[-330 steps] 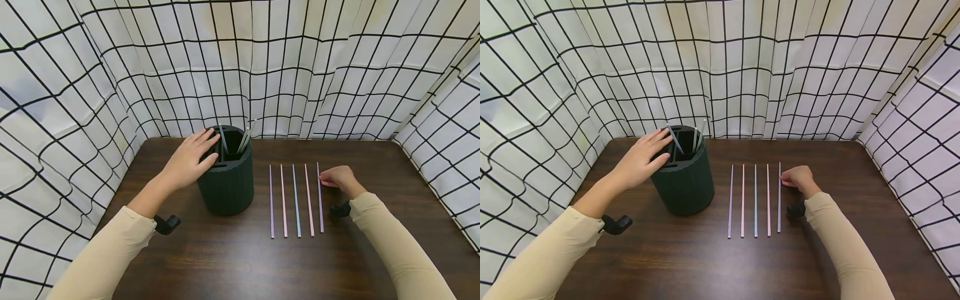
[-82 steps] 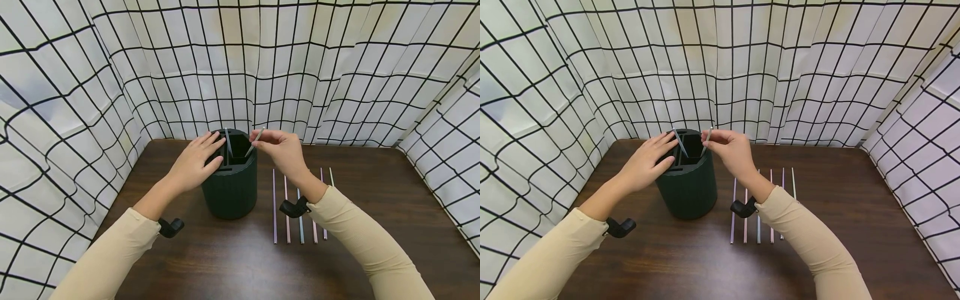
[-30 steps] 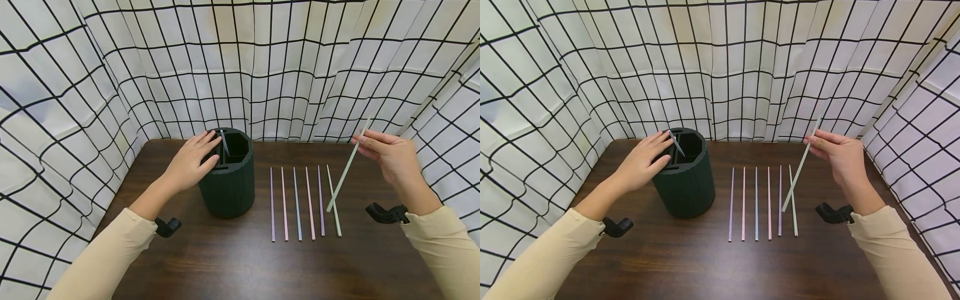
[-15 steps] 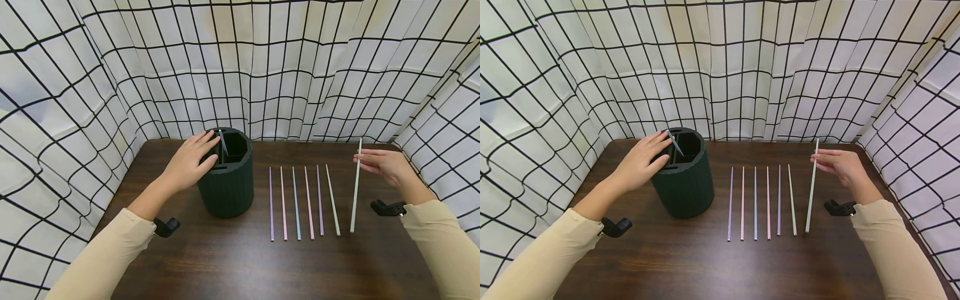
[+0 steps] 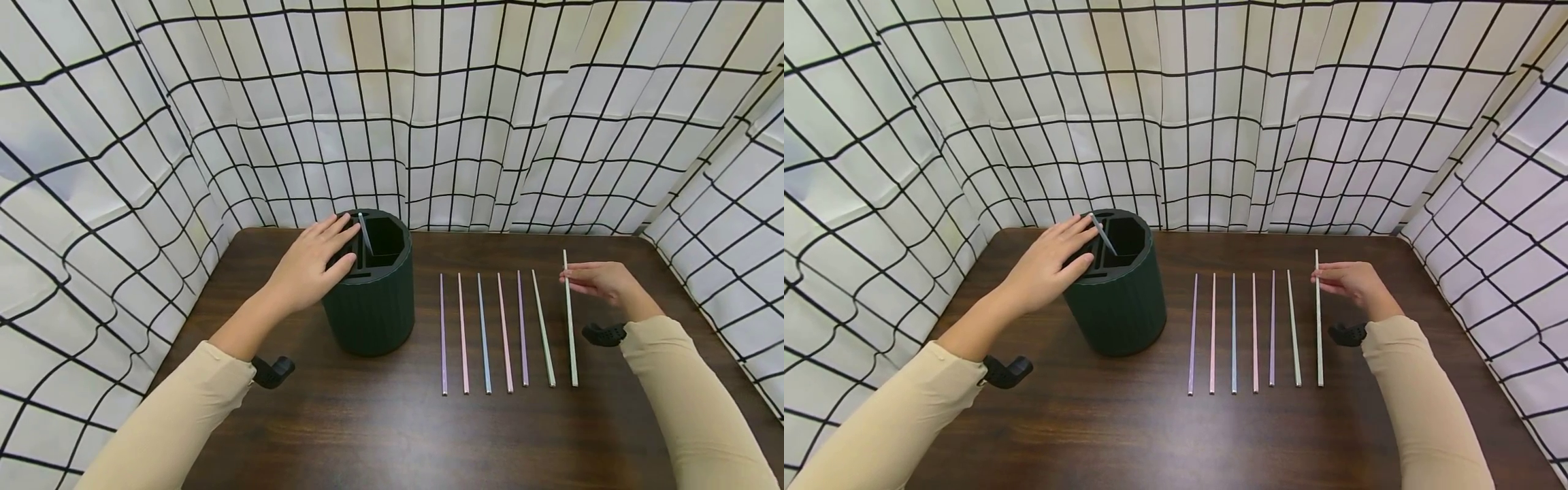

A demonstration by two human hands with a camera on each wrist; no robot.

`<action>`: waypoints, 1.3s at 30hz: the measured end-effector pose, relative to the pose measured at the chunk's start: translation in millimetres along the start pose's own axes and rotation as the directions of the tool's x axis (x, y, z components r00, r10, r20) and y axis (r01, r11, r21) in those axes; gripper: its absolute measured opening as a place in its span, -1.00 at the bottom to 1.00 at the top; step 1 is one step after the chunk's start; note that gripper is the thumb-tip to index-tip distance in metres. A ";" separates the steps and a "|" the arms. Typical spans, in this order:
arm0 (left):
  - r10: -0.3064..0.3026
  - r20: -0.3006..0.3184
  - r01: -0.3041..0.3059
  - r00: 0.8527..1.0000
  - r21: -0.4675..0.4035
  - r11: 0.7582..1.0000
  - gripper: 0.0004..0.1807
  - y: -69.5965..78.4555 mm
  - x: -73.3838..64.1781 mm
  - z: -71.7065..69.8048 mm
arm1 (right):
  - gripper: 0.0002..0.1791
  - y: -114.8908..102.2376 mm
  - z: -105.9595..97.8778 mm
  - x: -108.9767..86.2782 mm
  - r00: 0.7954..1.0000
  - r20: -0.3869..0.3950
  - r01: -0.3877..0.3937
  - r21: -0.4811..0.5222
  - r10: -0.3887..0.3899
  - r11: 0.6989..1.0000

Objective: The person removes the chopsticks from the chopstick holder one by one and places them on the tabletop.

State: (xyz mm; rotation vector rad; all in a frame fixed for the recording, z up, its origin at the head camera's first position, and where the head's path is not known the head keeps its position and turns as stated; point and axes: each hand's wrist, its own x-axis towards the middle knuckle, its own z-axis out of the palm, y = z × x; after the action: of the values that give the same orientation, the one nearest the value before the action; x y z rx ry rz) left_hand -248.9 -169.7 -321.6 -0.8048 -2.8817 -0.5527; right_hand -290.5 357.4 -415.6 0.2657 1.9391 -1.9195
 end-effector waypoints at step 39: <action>-0.009 0.012 0.009 1.000 0.008 1.000 -0.36 -1.4 1.1 0.9 | -0.38 -26.7 81.2 -5.5 0.962 -0.188 0.146 -0.266 -0.200 0.953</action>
State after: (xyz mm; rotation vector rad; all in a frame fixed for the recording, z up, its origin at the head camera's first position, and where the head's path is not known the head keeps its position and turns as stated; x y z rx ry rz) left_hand -250.6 -169.9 -322.6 -0.7973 -2.8981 -0.5385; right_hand -284.6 276.8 -387.3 0.2420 2.3936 -1.7849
